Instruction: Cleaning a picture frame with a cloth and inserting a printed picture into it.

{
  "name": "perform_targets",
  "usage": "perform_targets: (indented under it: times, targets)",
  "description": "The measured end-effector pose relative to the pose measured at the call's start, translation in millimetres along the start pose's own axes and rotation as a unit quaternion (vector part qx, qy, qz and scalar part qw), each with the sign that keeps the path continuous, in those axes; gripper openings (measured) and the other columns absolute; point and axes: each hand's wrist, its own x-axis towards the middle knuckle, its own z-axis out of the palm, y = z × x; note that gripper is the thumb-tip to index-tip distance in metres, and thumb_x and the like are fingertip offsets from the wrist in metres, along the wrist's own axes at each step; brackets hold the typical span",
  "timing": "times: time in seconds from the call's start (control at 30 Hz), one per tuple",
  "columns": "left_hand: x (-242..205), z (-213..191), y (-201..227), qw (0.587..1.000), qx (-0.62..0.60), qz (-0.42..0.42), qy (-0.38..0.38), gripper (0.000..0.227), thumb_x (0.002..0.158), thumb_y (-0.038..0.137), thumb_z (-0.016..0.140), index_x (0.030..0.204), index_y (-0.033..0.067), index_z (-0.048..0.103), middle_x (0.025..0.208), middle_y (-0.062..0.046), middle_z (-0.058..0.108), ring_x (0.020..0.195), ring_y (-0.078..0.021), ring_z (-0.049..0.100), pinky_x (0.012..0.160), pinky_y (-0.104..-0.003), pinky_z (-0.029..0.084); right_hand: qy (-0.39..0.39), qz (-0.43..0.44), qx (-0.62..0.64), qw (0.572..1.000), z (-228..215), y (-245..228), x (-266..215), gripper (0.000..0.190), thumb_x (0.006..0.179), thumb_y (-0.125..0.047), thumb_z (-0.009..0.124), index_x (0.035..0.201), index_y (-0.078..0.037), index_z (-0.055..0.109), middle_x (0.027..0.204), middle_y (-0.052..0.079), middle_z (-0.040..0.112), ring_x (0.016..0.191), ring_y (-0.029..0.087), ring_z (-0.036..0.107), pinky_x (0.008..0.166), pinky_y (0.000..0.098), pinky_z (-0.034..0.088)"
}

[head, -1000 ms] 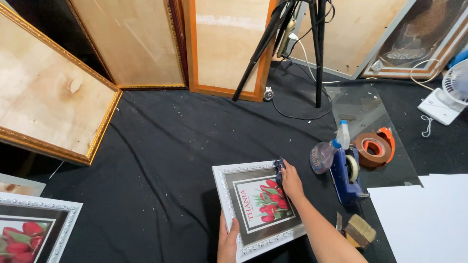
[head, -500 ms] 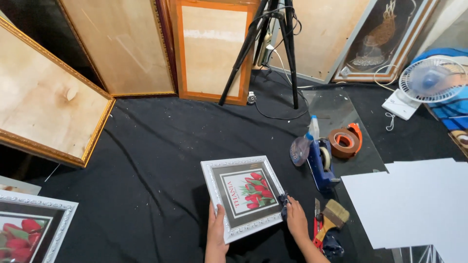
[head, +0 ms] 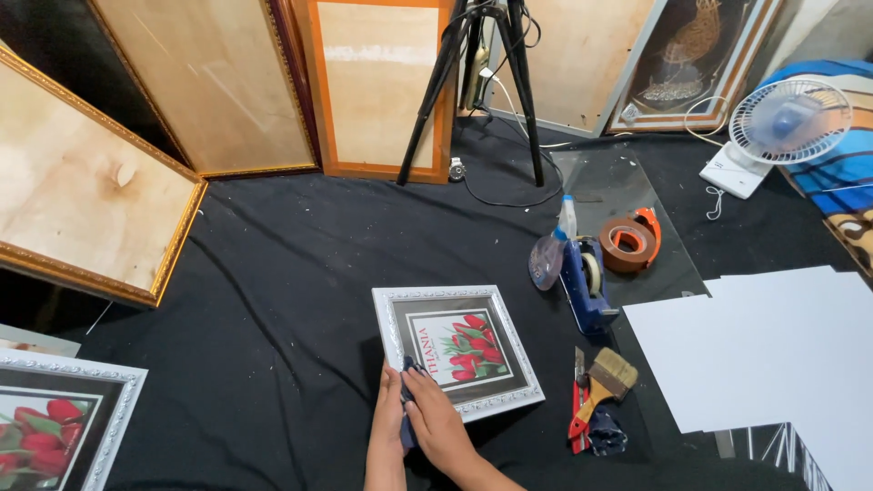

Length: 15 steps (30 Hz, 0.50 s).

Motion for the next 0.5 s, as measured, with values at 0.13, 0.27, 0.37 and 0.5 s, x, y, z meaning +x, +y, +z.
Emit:
perform_targets:
  times: [0.13, 0.27, 0.37, 0.5]
  targets:
    - [-24, 24, 25, 0.998, -0.027, -0.043, 0.024, 0.065, 0.1, 0.045, 0.038, 0.161, 0.0222, 0.039, 0.154, -0.013, 0.056, 0.135, -0.0274, 0.055, 0.112, -0.039, 0.044, 0.036, -0.139, -0.065, 0.988, -12, 63, 10, 0.046, 0.107, -0.02, 0.046, 0.152, -0.011, 0.049, 0.157, 0.011, 0.051, 0.149, 0.032, 0.041, 0.119, 0.0479, 0.029]
    - [-43, 36, 50, 0.996, -0.016, -0.092, 0.013, 0.072, 0.094, 0.052, 0.038, 0.162, 0.031, 0.034, 0.148, -0.017, 0.061, 0.125, -0.0395, 0.062, 0.097, -0.056, 0.053, 0.144, -0.055, -0.186, 0.97, -41, 186, 23, 0.047, 0.107, -0.026, 0.042, 0.15, -0.011, 0.053, 0.154, 0.013, 0.054, 0.147, 0.036, 0.042, 0.122, 0.0478, 0.03]
    - [-45, 38, 56, 0.996, -0.006, -0.094, -0.013, 0.074, 0.092, 0.053, 0.038, 0.162, 0.0308, 0.032, 0.145, -0.018, 0.062, 0.123, -0.04, 0.064, 0.095, -0.056, 0.054, 0.188, 0.094, -0.184, 0.96, -60, 234, 27, 0.05, 0.106, -0.027, 0.039, 0.152, -0.009, 0.049, 0.157, 0.015, 0.048, 0.151, 0.035, 0.036, 0.123, 0.0455, 0.028]
    - [-39, 38, 57, 0.995, -0.003, -0.098, -0.002, 0.071, 0.095, 0.049, 0.039, 0.162, 0.0299, 0.033, 0.143, -0.018, 0.064, 0.121, -0.0391, 0.065, 0.094, -0.055, 0.055, 0.203, 0.154, -0.173, 0.951, -30, 223, 58, 0.05, 0.106, -0.022, 0.036, 0.151, -0.002, 0.046, 0.157, 0.021, 0.045, 0.149, 0.037, 0.036, 0.125, 0.0454, 0.026]
